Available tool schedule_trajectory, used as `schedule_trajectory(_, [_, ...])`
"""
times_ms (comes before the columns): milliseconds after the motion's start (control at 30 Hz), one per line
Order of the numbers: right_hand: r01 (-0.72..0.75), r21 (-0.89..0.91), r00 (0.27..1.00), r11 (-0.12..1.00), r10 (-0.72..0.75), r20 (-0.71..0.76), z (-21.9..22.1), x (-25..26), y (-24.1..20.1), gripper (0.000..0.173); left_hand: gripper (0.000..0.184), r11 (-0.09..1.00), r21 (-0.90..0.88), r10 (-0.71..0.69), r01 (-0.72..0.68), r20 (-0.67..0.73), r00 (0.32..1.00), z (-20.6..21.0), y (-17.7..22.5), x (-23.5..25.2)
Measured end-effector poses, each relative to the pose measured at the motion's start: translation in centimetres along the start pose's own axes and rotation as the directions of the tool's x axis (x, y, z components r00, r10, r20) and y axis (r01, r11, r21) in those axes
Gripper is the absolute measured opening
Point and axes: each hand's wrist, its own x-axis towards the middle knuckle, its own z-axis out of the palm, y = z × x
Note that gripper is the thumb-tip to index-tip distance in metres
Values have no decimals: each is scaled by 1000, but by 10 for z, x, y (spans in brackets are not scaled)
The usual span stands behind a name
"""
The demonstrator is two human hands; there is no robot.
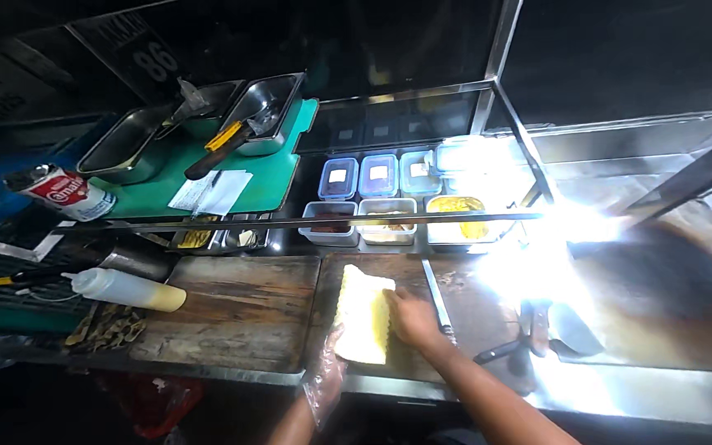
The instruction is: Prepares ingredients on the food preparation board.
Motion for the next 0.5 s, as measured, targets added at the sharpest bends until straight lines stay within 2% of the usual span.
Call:
schedule_trajectory(67, [61,-4,996,998,-60,66,5,-17,-5,42,38,999,49,1,0,-19,1000,-1,3,0])
schedule_trajectory(133, [32,65,995,997,-38,90,1,-25,-6,38,38,998,61,9,-7,-26,1000,0,3,1])
schedule_trajectory(233, [-8,56,999,998,10,-36,-3,-1,8,40,38,998,56,32,-30,-34,999,-1,-5,2])
schedule_trajectory(267, [5,25,999,1000,-4,-36,0,5,12,40,38,998,63,30,-28,-37,999,-1,-6,1])
schedule_trajectory(333, [23,70,998,997,-26,49,1,0,6,40,38,994,106,18,-14,-35,999,-1,0,-1])
schedule_trajectory(367, [18,166,994,986,-35,99,-2,-5,2,38,38,992,125,15,-11,-32,999,1,3,-1])
schedule_trajectory(400, [-10,319,988,948,-39,147,-4,-10,0,37,37,991,136,10,-5,-30,999,1,3,-1])
schedule_trajectory(433, [-73,503,986,861,-13,166,-2,-13,2,35,38,990,143,0,5,-32,1000,-1,0,-2])
schedule_trajectory(500, [-236,778,968,582,212,136,3,-12,8,30,40,990,142,-14,19,-33,999,-3,-3,1])
